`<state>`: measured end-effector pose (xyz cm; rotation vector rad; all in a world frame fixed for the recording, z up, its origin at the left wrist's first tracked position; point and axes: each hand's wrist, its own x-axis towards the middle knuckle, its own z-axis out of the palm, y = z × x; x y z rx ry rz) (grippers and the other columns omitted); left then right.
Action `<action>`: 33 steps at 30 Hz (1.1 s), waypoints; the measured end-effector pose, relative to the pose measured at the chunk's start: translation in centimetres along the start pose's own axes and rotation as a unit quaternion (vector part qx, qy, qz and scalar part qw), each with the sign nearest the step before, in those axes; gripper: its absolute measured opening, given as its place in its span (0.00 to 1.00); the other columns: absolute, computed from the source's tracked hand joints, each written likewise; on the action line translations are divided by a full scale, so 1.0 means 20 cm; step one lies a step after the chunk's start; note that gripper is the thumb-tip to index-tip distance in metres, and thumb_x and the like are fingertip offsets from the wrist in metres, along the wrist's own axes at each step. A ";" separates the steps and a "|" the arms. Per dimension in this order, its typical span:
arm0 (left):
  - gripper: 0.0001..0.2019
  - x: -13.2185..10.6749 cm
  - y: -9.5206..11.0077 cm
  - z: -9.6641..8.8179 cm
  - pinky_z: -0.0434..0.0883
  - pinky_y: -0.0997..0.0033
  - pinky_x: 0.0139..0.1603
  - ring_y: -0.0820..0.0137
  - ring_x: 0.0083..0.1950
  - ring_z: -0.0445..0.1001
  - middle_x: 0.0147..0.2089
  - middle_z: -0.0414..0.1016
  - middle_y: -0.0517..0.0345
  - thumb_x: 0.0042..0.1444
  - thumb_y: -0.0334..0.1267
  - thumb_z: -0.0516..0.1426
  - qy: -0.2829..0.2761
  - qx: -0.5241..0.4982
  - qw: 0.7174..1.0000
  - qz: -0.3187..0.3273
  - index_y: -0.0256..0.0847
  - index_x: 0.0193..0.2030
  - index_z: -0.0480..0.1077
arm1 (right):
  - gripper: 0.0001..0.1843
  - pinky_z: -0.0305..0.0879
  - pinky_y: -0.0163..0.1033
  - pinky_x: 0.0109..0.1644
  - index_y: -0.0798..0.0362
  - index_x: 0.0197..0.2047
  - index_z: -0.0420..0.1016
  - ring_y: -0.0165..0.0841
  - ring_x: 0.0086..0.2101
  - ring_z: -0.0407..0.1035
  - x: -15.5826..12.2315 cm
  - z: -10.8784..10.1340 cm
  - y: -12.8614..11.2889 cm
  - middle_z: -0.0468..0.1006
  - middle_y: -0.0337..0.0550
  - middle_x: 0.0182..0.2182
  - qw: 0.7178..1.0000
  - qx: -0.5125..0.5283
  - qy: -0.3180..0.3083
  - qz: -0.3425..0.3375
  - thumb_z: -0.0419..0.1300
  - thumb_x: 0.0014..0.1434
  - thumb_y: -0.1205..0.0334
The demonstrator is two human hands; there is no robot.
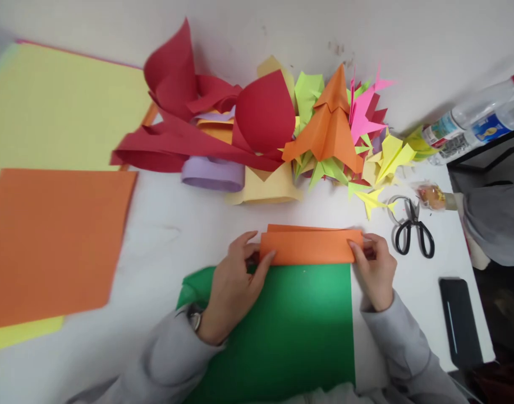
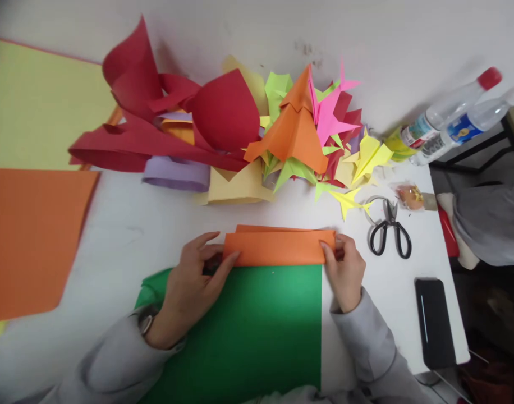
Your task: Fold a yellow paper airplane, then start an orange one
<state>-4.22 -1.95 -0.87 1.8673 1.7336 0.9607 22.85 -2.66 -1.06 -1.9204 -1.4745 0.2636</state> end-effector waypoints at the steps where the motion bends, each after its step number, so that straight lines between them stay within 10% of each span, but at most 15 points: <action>1: 0.17 0.00 0.00 0.00 0.73 0.68 0.32 0.69 0.29 0.75 0.39 0.77 0.55 0.64 0.44 0.54 0.005 0.006 1.000 -0.001 0.40 0.56 0.63 | 0.16 0.68 0.36 0.30 0.52 0.41 0.74 0.31 0.23 0.71 0.00 0.00 0.00 0.79 0.39 0.26 1.000 -0.006 0.001 -0.009 0.63 0.58 0.48; 6: 0.18 -0.04 0.05 -0.02 0.73 0.56 0.49 0.58 0.48 0.76 0.57 0.71 0.39 0.59 0.32 0.59 0.088 0.140 0.975 0.150 0.39 0.56 0.67 | 0.12 0.70 0.39 0.33 0.52 0.38 0.77 0.32 0.24 0.71 -0.01 0.00 -0.01 0.81 0.43 0.29 0.999 -0.025 -0.001 -0.047 0.62 0.61 0.52; 10: 0.20 -0.09 0.12 0.03 0.62 0.56 0.66 0.57 0.62 0.70 0.57 0.75 0.46 0.59 0.29 0.57 -0.031 0.194 0.926 0.322 0.41 0.59 0.69 | 0.11 0.71 0.39 0.33 0.52 0.38 0.78 0.32 0.25 0.72 -0.01 0.00 -0.02 0.82 0.45 0.31 0.997 -0.032 0.004 -0.070 0.62 0.62 0.54; 16: 0.21 -0.10 0.16 0.15 0.46 0.45 0.72 0.50 0.69 0.62 0.62 0.71 0.42 0.64 0.38 0.53 -0.091 0.196 0.936 0.278 0.38 0.63 0.66 | 0.08 0.72 0.39 0.35 0.52 0.40 0.78 0.33 0.27 0.74 0.00 -0.01 -0.05 0.82 0.45 0.32 0.995 -0.032 0.011 -0.098 0.60 0.64 0.58; 33: 0.24 -0.08 0.15 0.14 0.50 0.44 0.70 0.47 0.69 0.60 0.66 0.66 0.43 0.64 0.45 0.52 -0.166 0.217 0.929 0.251 0.38 0.64 0.67 | 0.09 0.71 0.35 0.34 0.54 0.45 0.79 0.30 0.28 0.72 -0.03 -0.04 -0.08 0.76 0.44 0.31 0.985 -0.083 0.036 -0.149 0.60 0.64 0.65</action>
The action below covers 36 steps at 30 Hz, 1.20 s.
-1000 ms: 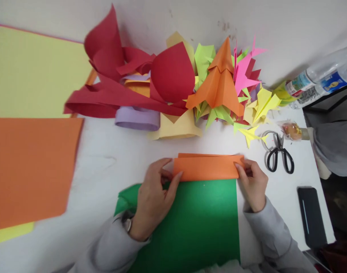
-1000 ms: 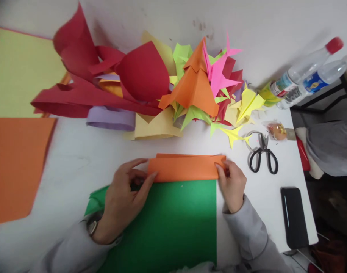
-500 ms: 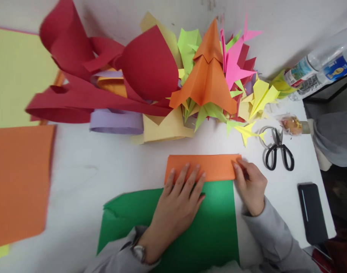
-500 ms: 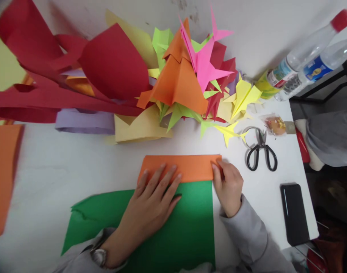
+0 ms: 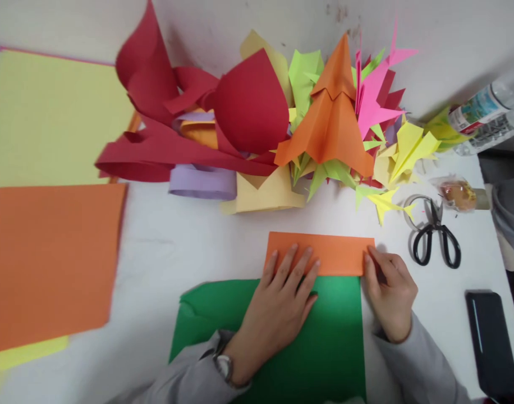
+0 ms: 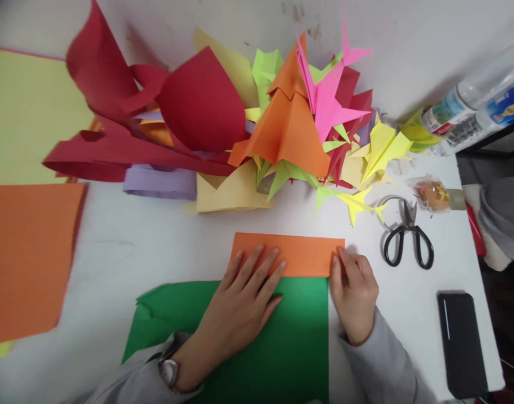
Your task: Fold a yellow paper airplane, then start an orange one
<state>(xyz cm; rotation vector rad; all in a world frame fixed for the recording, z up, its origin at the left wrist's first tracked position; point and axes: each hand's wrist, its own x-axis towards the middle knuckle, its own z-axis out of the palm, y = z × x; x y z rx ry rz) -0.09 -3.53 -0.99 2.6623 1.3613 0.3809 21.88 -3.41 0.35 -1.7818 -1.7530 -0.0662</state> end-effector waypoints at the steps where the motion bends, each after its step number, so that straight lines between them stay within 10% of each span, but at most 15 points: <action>1: 0.24 0.00 0.00 0.00 0.50 0.44 0.70 0.47 0.68 0.60 0.67 0.66 0.43 0.64 0.45 0.52 -0.004 0.002 1.000 0.002 0.37 0.64 0.66 | 0.09 0.71 0.35 0.34 0.54 0.45 0.79 0.30 0.28 0.72 0.00 0.00 0.00 0.76 0.44 0.31 1.000 -0.001 0.002 0.000 0.60 0.63 0.66; 36: 0.26 0.01 0.00 -0.02 0.46 0.43 0.70 0.49 0.71 0.56 0.69 0.62 0.45 0.64 0.49 0.51 -0.015 0.005 1.000 0.004 0.38 0.65 0.64 | 0.07 0.67 0.33 0.31 0.60 0.42 0.80 0.27 0.25 0.69 0.01 -0.01 0.01 0.76 0.43 0.28 0.999 -0.017 0.012 -0.029 0.63 0.62 0.66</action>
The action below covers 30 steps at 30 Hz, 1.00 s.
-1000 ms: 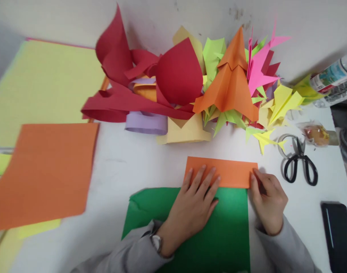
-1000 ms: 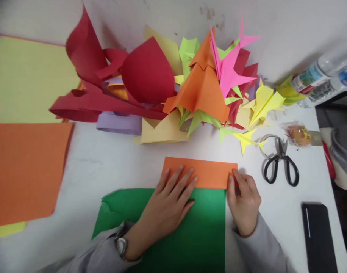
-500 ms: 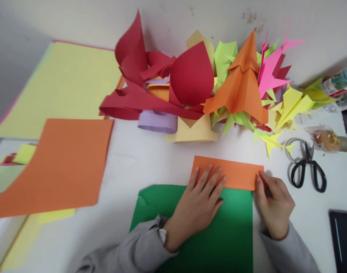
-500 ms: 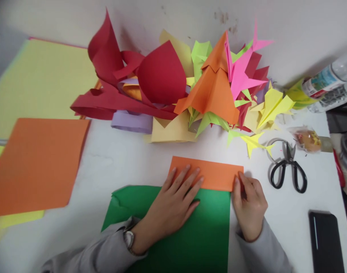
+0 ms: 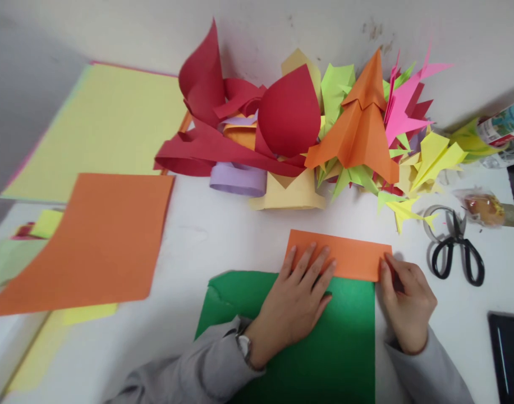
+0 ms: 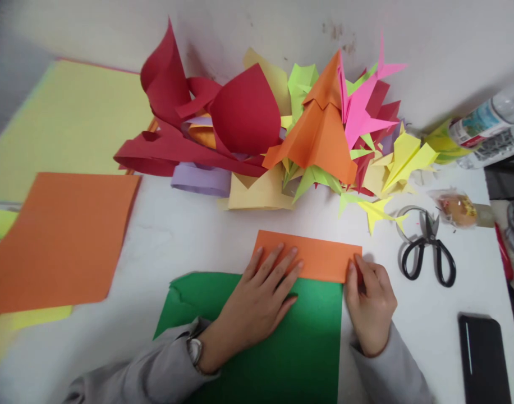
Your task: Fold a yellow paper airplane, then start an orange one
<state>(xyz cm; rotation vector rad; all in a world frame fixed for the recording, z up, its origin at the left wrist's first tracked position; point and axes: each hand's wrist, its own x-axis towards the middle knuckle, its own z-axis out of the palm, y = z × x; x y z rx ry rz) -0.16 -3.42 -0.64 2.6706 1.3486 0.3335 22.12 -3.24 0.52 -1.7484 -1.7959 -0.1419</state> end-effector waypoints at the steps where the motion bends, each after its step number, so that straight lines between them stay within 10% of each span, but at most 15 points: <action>1: 0.26 0.00 0.00 0.00 0.46 0.43 0.70 0.49 0.70 0.56 0.69 0.62 0.45 0.64 0.49 0.51 -0.002 0.001 1.000 0.000 0.38 0.65 0.64 | 0.07 0.67 0.33 0.31 0.60 0.42 0.80 0.27 0.25 0.69 0.00 0.00 0.00 0.76 0.43 0.28 1.000 0.000 0.002 0.000 0.63 0.62 0.66; 30: 0.25 0.00 0.00 0.03 0.49 0.42 0.71 0.48 0.69 0.59 0.66 0.67 0.42 0.64 0.48 0.51 0.023 -0.036 0.999 -0.017 0.38 0.63 0.68 | 0.11 0.70 0.37 0.33 0.56 0.45 0.79 0.31 0.28 0.69 -0.02 0.03 0.00 0.73 0.43 0.28 0.997 0.036 -0.026 0.058 0.56 0.65 0.64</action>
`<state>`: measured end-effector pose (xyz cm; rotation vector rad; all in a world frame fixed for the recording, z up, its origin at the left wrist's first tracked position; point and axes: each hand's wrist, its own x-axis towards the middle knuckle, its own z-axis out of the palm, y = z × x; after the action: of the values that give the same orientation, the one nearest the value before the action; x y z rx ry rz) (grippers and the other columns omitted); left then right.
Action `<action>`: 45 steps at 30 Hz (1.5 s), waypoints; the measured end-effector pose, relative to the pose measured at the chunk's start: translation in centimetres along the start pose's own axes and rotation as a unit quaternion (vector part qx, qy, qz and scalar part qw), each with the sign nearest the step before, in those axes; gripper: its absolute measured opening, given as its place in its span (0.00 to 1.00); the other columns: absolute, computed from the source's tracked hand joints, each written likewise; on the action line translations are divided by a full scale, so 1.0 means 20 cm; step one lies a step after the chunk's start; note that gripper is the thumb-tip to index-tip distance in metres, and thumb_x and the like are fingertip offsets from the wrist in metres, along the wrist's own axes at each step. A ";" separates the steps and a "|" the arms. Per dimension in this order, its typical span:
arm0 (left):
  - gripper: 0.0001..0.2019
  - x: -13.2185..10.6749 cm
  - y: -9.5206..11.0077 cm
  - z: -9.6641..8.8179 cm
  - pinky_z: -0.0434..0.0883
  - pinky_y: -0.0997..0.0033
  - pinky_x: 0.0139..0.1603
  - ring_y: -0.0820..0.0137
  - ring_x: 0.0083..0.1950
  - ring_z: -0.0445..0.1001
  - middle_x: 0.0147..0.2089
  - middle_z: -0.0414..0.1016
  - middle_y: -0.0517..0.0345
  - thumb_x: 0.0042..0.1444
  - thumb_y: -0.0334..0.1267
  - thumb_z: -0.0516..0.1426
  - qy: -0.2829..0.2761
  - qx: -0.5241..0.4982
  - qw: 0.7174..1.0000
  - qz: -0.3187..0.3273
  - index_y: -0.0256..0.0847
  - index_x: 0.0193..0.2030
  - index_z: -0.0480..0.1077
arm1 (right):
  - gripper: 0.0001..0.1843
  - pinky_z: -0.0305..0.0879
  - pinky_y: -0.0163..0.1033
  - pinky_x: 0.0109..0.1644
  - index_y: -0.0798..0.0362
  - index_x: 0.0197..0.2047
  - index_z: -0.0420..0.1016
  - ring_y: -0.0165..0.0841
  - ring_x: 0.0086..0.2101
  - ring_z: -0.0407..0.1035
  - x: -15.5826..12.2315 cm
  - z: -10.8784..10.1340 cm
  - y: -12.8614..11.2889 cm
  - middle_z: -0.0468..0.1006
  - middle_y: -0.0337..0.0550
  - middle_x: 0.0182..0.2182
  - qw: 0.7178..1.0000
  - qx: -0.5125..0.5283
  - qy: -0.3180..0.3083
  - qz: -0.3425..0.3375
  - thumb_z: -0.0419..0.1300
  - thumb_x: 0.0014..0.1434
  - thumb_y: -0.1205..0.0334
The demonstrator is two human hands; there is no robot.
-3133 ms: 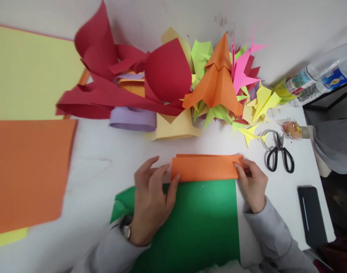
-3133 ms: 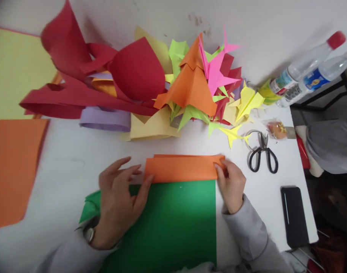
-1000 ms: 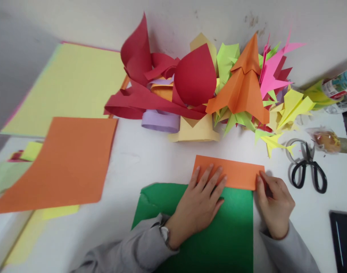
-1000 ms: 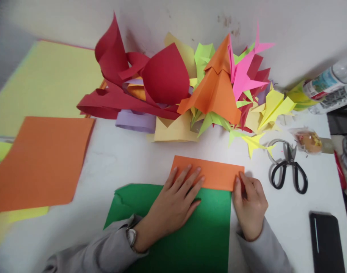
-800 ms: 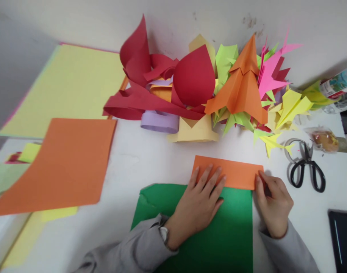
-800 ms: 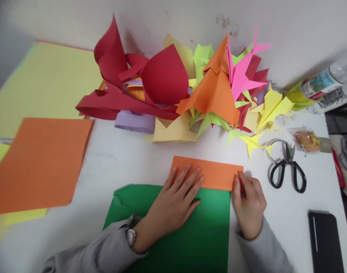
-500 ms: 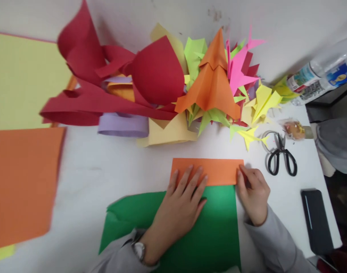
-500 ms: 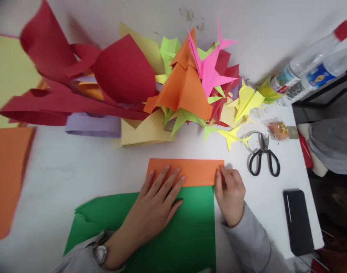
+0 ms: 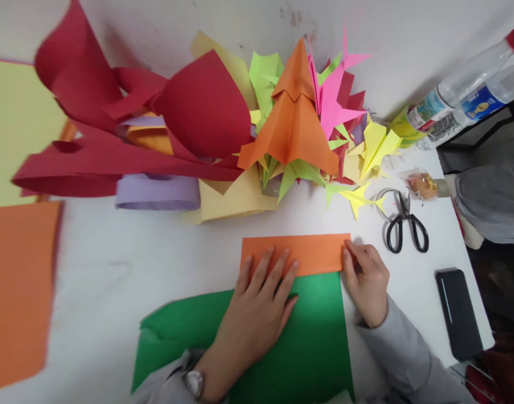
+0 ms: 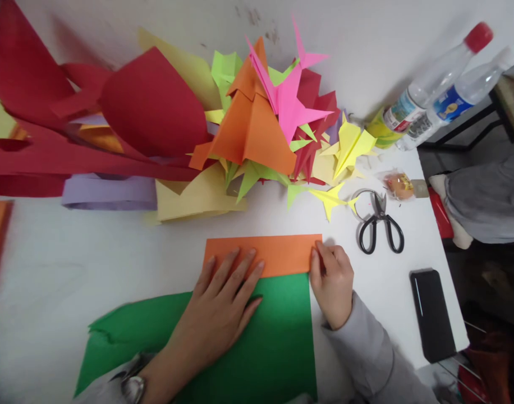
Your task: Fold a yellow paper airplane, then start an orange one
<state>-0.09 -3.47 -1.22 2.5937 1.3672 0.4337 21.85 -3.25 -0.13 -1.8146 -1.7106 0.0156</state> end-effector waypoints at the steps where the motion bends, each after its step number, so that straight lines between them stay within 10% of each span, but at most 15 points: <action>1: 0.25 0.00 0.00 0.00 0.49 0.42 0.70 0.47 0.69 0.60 0.66 0.67 0.42 0.64 0.48 0.51 0.000 0.001 1.000 -0.001 0.38 0.63 0.68 | 0.11 0.70 0.37 0.33 0.56 0.45 0.79 0.31 0.28 0.69 0.00 0.00 0.00 0.73 0.42 0.28 1.000 0.000 -0.001 0.003 0.55 0.66 0.64; 27: 0.24 0.01 0.01 0.00 0.50 0.42 0.70 0.46 0.67 0.62 0.65 0.68 0.42 0.64 0.48 0.51 0.003 0.008 1.000 -0.002 0.38 0.61 0.70 | 0.12 0.68 0.37 0.32 0.57 0.47 0.77 0.31 0.27 0.67 0.00 0.00 0.00 0.70 0.42 0.28 1.000 -0.006 -0.019 -0.001 0.55 0.66 0.64; 45: 0.23 0.01 0.01 0.00 0.54 0.39 0.67 0.45 0.67 0.62 0.65 0.68 0.43 0.64 0.48 0.51 -0.002 0.002 1.000 -0.006 0.39 0.61 0.71 | 0.19 0.65 0.53 0.51 0.57 0.55 0.71 0.47 0.49 0.69 -0.01 -0.06 -0.03 0.77 0.58 0.48 0.987 -0.119 -0.029 -0.100 0.59 0.63 0.59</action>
<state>0.15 -3.29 -1.14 2.5874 1.3831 0.4245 21.89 -3.94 1.05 -1.8130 -2.0017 -0.2307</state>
